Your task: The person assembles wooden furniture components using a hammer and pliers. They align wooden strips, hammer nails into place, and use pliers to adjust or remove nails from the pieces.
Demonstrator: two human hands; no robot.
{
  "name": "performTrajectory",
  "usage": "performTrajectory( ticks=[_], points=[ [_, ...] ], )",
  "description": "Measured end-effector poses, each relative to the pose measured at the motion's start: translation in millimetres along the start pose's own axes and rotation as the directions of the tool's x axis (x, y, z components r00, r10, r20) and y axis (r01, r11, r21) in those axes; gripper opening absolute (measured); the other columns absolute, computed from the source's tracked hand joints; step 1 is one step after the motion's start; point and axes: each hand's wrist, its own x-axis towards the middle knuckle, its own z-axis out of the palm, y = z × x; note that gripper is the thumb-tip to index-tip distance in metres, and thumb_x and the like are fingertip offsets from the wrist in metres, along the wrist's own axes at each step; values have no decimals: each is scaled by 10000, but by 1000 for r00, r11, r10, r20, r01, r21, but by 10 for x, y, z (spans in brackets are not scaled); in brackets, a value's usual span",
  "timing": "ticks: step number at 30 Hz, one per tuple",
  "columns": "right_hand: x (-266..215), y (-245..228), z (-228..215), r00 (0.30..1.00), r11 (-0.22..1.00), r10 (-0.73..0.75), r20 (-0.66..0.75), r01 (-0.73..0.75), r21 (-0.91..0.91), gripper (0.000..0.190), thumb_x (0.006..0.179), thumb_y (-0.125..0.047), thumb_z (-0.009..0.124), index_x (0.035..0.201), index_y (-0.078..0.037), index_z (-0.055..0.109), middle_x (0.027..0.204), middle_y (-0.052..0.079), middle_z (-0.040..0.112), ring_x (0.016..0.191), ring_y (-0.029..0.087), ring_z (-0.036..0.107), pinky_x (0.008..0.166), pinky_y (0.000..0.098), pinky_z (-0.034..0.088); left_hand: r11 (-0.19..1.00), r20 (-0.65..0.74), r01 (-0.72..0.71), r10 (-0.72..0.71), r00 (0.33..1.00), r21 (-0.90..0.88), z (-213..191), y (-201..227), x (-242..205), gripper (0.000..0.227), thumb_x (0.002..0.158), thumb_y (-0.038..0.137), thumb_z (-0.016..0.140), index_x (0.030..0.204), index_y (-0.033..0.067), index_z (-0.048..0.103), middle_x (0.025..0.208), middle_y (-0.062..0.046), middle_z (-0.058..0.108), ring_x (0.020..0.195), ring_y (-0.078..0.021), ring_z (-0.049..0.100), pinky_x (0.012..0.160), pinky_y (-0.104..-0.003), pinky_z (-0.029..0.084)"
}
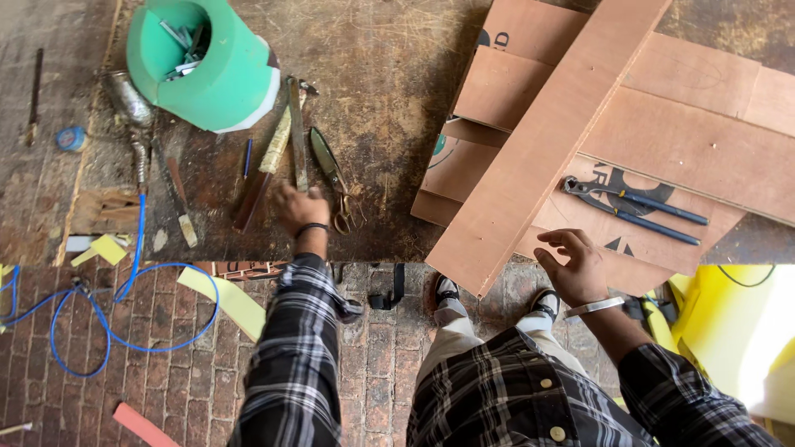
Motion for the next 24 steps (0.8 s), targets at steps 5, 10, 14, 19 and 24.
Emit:
performTrajectory(
  ticks=[5, 10, 14, 19, 24],
  points=[
    [-70, 1, -9, 998, 998, 56, -30, -54, 45, 214, 880, -131, 761, 1079, -52, 750, 1090, 105, 727, 986, 203, 730, 866, 332, 594, 985, 98, 52, -68, 993, 166, -228, -300, 572, 728, 968, 320, 626, 1550, 109, 242, 1628, -180, 204, 1477, -400, 206, 1166, -566, 168],
    [-175, 0, -52, 980, 976, 191, 47, -195, 94, 200, 908, -139, 743, 1077, -33, 754, 983, 82, 783, 896, 153, 750, 823, 293, 595, 951, 347, 8, -120, 930, 308, -643, -206, 668, 668, 906, 321, 727, 1487, 67, 519, 1492, -199, 548, 1366, -378, 544, 1152, -506, 436],
    [-64, -158, 24, 982, 971, 184, 39, -187, 151, 194, 915, -135, 749, 1079, -33, 760, 934, 81, 788, 844, 133, 734, 761, 275, 589, 969, 269, -42, -26, 963, 245, -935, -107, 673, 555, 831, 262, 780, 1312, 48, 606, 1254, -217, 677, 1158, -396, 665, 980, -509, 546],
    [73, -458, 28, 995, 960, 63, 76, -82, 269, 201, 932, -139, 738, 1093, -20, 738, 903, 59, 767, 803, 117, 729, 715, 258, 587, 986, -51, -88, 96, 994, 140, -1281, -60, 314, 461, 769, 179, 801, 1140, 44, 564, 1036, -213, 720, 940, -405, 709, 792, -524, 577],
    [149, -815, -70, 978, 913, -22, 210, -66, 402, 273, 949, -135, 709, 1192, -11, 698, 971, 111, 763, 886, 153, 737, 794, 285, 617, 795, 76, 28, 22, 997, -606, -1376, 294, -900, 309, 816, 75, 626, 1092, 55, 489, 927, -92, 648, 676, -189, 678, 581, -363, 627]
  ],
)
